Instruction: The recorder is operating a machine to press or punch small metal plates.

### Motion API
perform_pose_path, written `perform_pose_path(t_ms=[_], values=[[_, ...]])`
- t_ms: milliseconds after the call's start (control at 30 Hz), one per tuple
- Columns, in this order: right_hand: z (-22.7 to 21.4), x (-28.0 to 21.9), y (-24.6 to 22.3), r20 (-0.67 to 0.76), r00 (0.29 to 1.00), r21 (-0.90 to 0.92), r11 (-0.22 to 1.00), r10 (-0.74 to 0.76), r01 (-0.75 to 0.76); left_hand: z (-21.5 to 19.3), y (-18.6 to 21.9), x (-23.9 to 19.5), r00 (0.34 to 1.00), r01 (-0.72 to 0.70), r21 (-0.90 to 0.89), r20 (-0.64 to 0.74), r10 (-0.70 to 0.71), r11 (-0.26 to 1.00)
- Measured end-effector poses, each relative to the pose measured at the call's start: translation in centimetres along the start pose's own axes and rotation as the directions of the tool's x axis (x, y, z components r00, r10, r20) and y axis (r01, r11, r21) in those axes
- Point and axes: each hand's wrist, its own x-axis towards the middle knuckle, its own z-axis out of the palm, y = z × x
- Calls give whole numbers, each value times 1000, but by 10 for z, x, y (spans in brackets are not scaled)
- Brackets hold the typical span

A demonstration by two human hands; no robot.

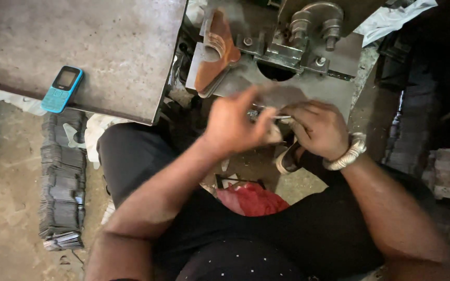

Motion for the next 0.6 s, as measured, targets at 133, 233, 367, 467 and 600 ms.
perform_pose_path(t_ms=[133, 233, 367, 467, 600], values=[[31, 12, 11, 181, 895, 389, 806, 407, -445, -19, -54, 13, 973, -9, 129, -227, 39, 992], [56, 21, 39, 376, 674, 706, 273, 636, -653, -15, -107, 16, 965, -49, 413, -214, 149, 910], [69, 39, 58, 456, 615, 809, -11, 644, -588, -13, -121, 22, 977, 23, 468, -200, 80, 884], [82, 43, 58, 442, 623, 827, -23, 645, -562, -16, -115, 14, 982, 35, 427, -180, 47, 904], [92, 39, 76, 382, 648, 844, 36, 659, -535, -12, -121, 22, 967, -65, 465, -188, 170, 883]])
